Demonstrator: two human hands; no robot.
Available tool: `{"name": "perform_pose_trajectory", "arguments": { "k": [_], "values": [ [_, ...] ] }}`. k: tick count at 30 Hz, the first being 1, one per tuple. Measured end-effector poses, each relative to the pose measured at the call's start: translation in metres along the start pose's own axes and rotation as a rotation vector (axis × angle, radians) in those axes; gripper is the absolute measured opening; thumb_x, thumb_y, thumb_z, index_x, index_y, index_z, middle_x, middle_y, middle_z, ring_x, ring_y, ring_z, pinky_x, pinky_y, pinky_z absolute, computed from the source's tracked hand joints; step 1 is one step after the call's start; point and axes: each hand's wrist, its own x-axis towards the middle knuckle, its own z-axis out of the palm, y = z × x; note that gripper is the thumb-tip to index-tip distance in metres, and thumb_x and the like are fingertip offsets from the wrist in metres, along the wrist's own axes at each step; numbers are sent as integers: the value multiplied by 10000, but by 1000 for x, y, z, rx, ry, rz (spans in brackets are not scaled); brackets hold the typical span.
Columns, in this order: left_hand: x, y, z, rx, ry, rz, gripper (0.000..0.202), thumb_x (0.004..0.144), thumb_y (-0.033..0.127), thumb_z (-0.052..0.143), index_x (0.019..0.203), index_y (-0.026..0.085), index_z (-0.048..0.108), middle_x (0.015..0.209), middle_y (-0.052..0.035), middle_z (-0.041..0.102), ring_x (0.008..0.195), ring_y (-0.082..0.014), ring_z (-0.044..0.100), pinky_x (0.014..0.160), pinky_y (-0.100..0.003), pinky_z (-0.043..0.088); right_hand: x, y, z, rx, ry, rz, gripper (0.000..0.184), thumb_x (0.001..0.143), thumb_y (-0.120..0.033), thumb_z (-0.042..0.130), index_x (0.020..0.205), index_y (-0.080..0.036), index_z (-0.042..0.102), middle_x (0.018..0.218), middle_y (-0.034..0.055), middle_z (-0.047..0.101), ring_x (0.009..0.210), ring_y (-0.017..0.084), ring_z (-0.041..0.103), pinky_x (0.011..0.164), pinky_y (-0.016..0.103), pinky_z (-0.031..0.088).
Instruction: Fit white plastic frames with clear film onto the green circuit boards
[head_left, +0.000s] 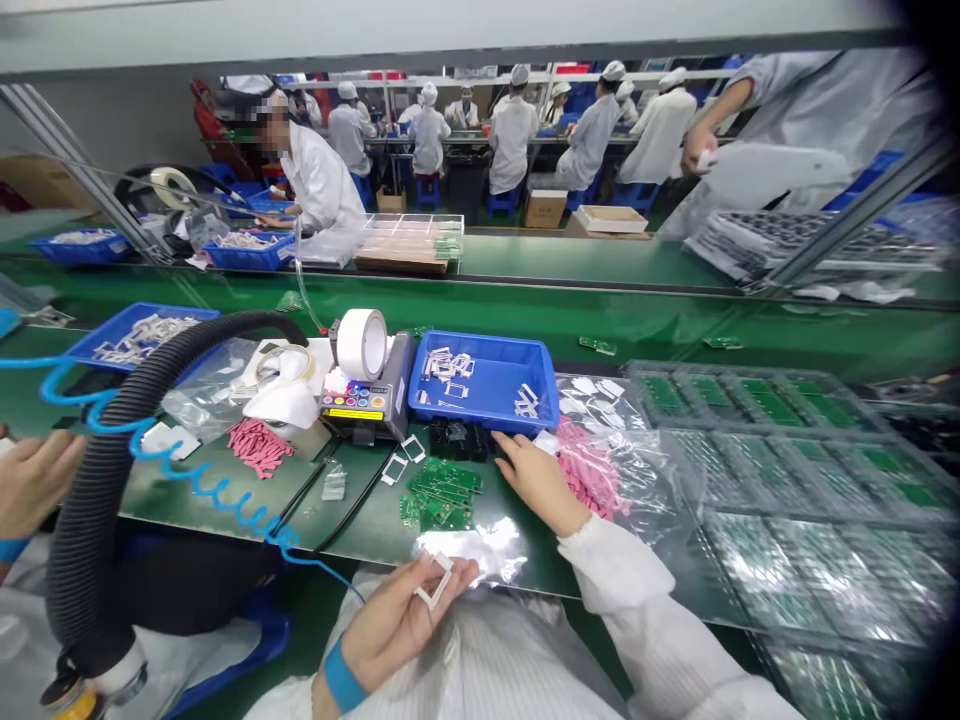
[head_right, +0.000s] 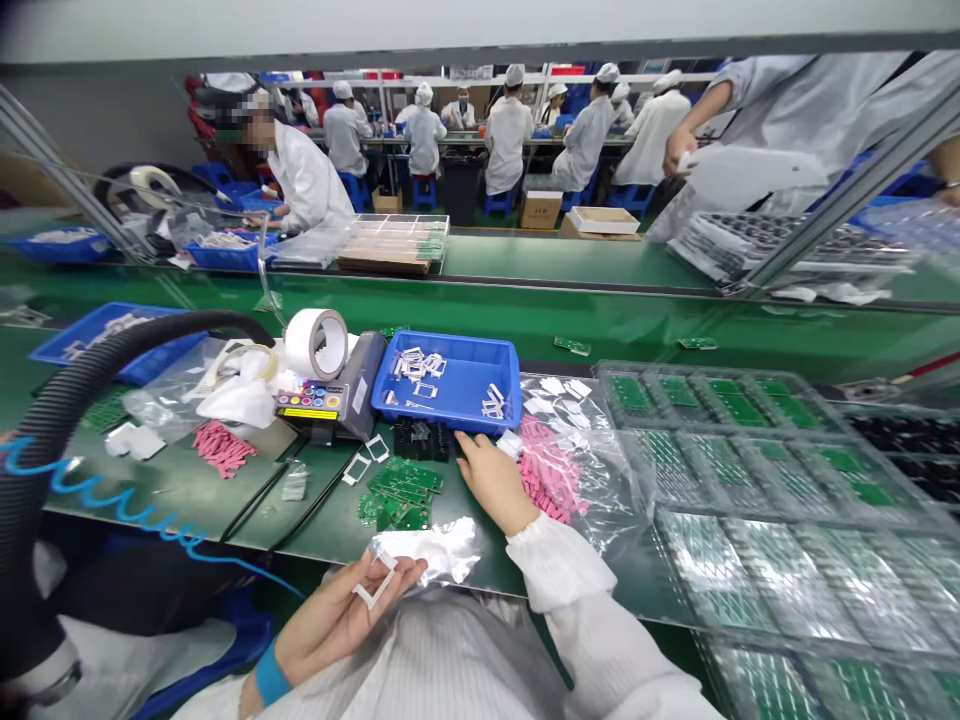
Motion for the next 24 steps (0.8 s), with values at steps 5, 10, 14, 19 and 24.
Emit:
{"name": "perform_pose_trajectory", "arguments": {
  "k": [5, 10, 14, 19, 24],
  "values": [
    [-1, 3, -10, 1, -36, -15, 176, 862, 187, 541, 923, 34, 605, 973, -203, 681, 1057, -282, 635, 851, -286, 529, 14, 4, 10, -46, -19, -31, 372, 863, -228, 527, 1232, -191, 556, 978, 96, 608, 804, 216, 642, 642, 280, 458],
    [-9, 10, -35, 82, -56, 120, 267, 859, 223, 560, 1115, 151, 575, 968, -123, 709, 902, -216, 689, 784, -315, 538, -2, 11, -2, -25, 49, -66, 284, 849, -283, 541, 1091, -146, 599, 1016, 125, 559, 853, 249, 615, 643, 314, 469],
    [-21, 32, -72, -41, 95, 264, 265, 887, 162, 495, 1133, 92, 561, 955, -150, 721, 885, -219, 698, 782, -311, 552, -15, -3, -23, 85, 84, -151, 291, 870, -328, 503, 1105, -161, 548, 982, 95, 583, 828, 210, 612, 661, 309, 489],
    [-52, 68, -148, -516, 209, 590, 476, 965, 277, 290, 1411, 112, 275, 963, -124, 736, 934, -173, 693, 789, -238, 560, -11, -89, -46, 504, -192, -524, 299, 896, -322, 482, 1161, -189, 525, 847, 36, 601, 667, 138, 573, 642, 276, 487],
    [-88, 68, -211, -562, 80, 837, 494, 950, 258, 324, 1437, 276, 247, 1046, -68, 731, 957, -155, 684, 838, -233, 531, -2, -222, -3, 515, -595, -894, 313, 893, -263, 511, 1153, -98, 569, 1045, 152, 590, 951, 224, 569, 863, 373, 442]
  ]
}}
